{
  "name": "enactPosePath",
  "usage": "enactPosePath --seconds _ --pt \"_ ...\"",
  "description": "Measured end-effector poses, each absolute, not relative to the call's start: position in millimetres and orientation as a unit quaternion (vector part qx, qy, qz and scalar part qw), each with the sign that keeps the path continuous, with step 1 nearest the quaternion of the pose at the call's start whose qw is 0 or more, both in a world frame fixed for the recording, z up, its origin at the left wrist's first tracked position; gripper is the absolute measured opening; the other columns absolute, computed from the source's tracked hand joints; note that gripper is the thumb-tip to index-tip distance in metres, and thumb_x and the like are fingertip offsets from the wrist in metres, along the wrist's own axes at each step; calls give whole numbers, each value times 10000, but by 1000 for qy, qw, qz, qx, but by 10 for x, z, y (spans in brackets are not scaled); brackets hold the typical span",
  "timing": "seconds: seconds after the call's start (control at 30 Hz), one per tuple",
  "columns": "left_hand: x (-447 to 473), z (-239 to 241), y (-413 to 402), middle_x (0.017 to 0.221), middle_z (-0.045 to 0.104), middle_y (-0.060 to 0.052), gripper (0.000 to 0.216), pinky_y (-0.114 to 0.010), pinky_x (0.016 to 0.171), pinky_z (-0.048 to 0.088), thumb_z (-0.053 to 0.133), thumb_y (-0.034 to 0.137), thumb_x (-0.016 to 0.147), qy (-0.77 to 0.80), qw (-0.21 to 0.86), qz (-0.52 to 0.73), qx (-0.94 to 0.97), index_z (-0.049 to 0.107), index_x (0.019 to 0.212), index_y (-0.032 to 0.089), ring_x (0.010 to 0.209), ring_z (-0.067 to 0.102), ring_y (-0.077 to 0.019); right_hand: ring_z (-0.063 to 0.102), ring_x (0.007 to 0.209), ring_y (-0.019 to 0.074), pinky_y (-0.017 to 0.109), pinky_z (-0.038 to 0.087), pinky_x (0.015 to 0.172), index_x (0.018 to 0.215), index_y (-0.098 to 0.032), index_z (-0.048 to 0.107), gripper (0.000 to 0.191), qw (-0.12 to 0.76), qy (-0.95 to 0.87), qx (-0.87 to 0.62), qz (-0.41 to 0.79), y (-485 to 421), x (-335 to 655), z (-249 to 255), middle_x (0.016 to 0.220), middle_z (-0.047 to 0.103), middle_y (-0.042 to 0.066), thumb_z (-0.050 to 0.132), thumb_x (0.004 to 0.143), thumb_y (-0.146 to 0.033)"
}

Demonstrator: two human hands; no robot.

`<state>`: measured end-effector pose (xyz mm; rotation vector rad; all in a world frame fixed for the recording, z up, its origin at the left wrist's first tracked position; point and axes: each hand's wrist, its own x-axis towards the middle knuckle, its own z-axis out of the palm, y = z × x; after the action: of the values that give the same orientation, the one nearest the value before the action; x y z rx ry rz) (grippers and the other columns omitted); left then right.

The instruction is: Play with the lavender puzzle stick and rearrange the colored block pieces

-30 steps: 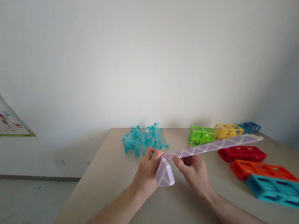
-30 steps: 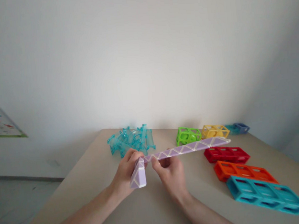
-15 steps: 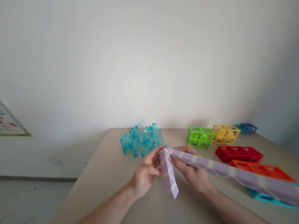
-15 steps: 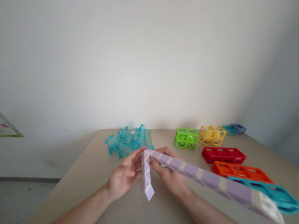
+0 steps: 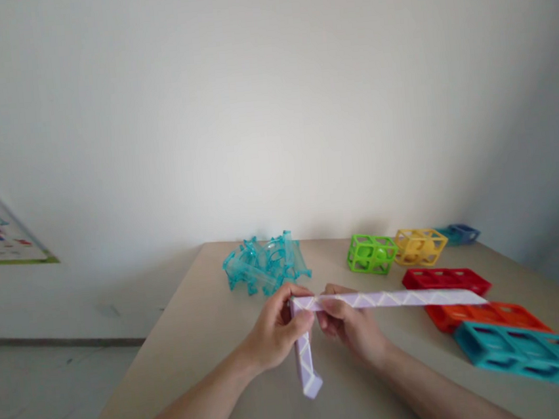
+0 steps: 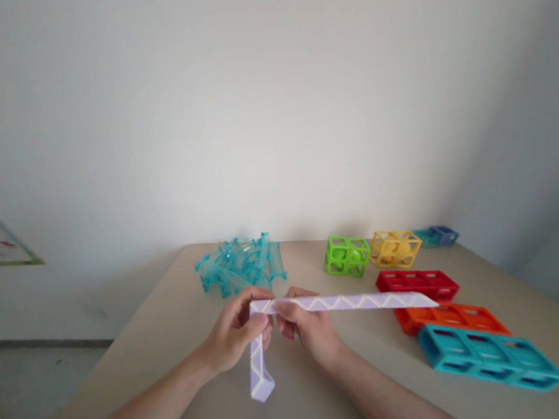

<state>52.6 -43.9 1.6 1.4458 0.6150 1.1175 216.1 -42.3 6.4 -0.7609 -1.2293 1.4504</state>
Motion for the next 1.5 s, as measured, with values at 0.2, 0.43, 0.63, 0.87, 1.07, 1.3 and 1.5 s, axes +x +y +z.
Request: enactPosePath --seconds 0.2,0.43,0.63,0.87,1.07,1.3,1.5 --pt "554 93 -442 762 634 -18 366 -210 521 421 701 330 764 225 626 490 563 486 1011 167 571 575 -98 366 405 68 191 273 375 558 -166 512 282 515 -418 -265 699 -422 2078 10 496 471 -36 576 777 -332" --pt "539 3 -369 726 627 -6 477 -245 560 438 704 326 748 325 616 437 570 483 1127 138 593 582 -125 438 376 83 200 295 355 855 -143 655 197 529 -516 -300 603 -389 2131 -3 535 597 -12 652 798 -332" --pt "559 42 -408 767 587 29 564 -220 622 419 751 304 680 398 495 469 614 493 1165 172 687 540 -115 443 407 77 198 330 403 764 -153 637 209 550 -553 -348 519 -434 2159 -16 522 575 -29 661 792 -359" --pt "553 63 -387 646 531 61 469 -188 490 339 760 353 674 409 488 505 583 561 1066 189 517 446 -74 392 359 71 193 265 325 637 -157 574 258 598 -460 -374 539 -456 2094 29 485 508 -43 655 765 -366" --pt "595 18 -377 664 636 -41 321 -263 556 467 708 418 734 270 746 438 423 591 767 120 532 601 -135 445 395 85 194 312 361 777 -145 638 215 605 -449 -332 567 -397 2138 38 521 541 -33 687 743 -352" --pt "567 55 -412 587 599 -37 344 -240 433 398 647 455 774 245 748 395 473 592 732 117 437 552 -132 447 401 91 199 325 375 998 -160 667 285 562 -495 -299 591 -427 2142 -65 517 550 -36 660 776 -340" --pt "543 80 -429 577 548 31 308 -198 473 323 724 418 707 395 512 430 630 569 780 163 501 488 -99 397 328 91 198 289 314 863 -143 668 309 569 -459 -430 529 -469 2096 -25 416 473 -60 597 802 -437"
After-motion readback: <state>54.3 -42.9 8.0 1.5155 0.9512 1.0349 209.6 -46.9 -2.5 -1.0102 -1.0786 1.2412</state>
